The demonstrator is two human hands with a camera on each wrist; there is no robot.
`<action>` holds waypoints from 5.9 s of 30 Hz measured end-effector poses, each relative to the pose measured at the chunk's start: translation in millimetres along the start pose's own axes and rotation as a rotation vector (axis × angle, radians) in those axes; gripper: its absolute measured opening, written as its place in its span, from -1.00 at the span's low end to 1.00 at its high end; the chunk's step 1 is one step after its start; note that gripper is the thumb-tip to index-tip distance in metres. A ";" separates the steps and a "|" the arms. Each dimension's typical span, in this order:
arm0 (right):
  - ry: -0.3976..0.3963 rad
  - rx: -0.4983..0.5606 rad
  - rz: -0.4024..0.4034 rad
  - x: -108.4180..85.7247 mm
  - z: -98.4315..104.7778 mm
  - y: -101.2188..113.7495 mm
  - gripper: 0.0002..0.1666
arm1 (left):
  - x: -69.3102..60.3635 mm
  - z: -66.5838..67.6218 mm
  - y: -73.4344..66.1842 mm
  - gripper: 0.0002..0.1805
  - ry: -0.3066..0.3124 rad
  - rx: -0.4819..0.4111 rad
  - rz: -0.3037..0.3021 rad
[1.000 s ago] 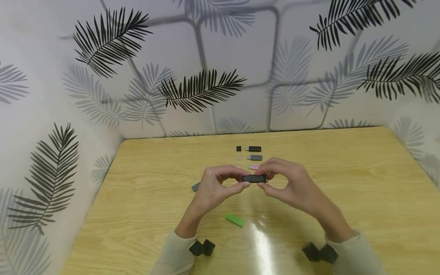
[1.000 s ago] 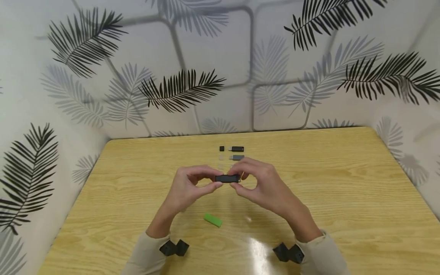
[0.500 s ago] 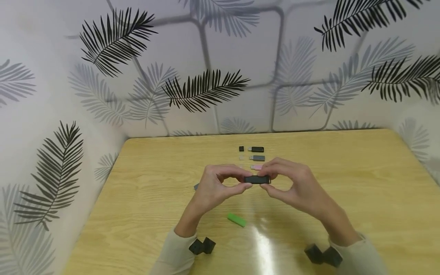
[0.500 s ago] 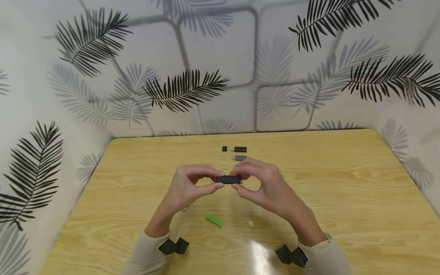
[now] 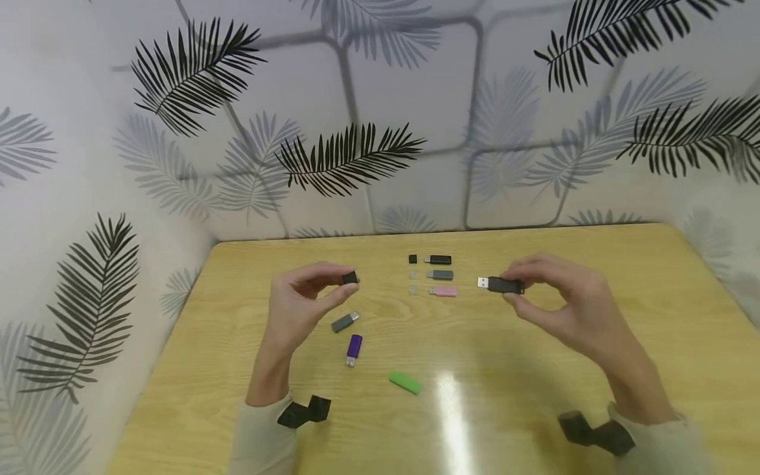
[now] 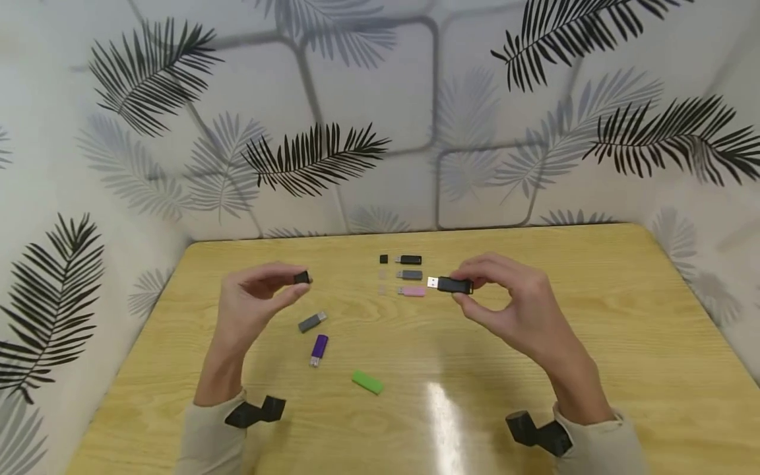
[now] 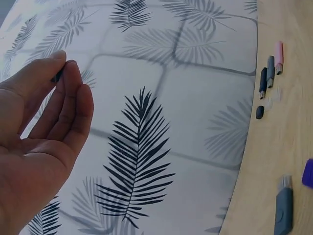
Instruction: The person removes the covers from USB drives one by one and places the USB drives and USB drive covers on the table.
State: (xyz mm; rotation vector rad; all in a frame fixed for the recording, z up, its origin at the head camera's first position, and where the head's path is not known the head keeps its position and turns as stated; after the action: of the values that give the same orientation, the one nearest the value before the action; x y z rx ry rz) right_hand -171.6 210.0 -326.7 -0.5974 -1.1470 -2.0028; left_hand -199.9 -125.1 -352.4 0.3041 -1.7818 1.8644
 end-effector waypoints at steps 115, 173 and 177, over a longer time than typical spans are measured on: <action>0.241 -0.088 -0.697 -48.0 -117.4 -115.0 -0.76 | 1.3 -84.0 119.6 -0.76 0.276 0.633 0.460; 0.113 0.126 -0.465 -28.4 -140.2 -63.8 -0.56 | -54.4 19.9 101.1 -0.77 0.035 0.728 0.582; 0.123 0.136 -0.430 -28.5 -146.1 -57.6 -0.55 | -54.0 19.3 100.4 -0.80 0.035 0.731 0.570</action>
State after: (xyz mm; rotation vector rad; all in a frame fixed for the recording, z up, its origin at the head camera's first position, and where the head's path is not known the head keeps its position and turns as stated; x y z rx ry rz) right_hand -204.1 112.2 -448.7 -0.1612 -1.4118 -2.2545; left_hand -211.2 -154.1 -463.8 0.0067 -1.1583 2.8728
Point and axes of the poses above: each hand's wrist, its own x-axis towards the middle knuckle, its own z-axis out of the back of the hand, y = z × x, the point moved 5 cm from there along x, towards the middle knuckle, and after that the axes turned 1 degree about -y, right-handed, at the moved point
